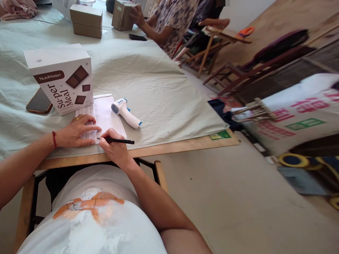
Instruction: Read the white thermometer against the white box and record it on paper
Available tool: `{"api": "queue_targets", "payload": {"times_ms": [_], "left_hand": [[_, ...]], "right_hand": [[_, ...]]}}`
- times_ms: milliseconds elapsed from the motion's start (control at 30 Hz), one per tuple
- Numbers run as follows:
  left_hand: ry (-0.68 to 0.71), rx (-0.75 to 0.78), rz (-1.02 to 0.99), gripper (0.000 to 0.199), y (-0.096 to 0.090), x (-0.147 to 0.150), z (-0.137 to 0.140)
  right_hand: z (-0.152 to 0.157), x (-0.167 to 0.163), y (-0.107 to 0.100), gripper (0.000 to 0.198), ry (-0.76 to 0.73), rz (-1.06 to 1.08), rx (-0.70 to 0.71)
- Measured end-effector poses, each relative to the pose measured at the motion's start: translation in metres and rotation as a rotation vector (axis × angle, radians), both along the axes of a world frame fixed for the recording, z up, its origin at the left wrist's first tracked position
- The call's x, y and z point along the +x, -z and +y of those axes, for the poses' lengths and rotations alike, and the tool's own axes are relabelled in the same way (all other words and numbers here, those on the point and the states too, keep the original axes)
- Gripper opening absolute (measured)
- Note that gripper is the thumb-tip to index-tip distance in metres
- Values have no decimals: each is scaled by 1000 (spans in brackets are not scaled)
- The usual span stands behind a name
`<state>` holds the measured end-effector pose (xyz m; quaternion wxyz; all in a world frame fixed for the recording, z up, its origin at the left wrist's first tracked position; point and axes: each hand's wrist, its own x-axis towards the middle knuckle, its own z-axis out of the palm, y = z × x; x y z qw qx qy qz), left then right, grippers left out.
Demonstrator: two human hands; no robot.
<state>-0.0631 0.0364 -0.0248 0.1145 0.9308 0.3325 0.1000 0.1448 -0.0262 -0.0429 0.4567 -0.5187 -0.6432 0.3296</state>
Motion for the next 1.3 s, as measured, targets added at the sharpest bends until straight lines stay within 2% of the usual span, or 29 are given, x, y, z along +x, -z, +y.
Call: {"api": "queue_targets", "payload": {"times_ms": [433, 1300], "left_hand": [[-7, -18, 5, 47, -2, 0, 0], [-11, -23, 16, 48, -2, 0, 0]], "right_hand": [[0, 1, 2, 10, 39, 19, -8], [0, 2, 5, 9, 1, 36, 19]]}}
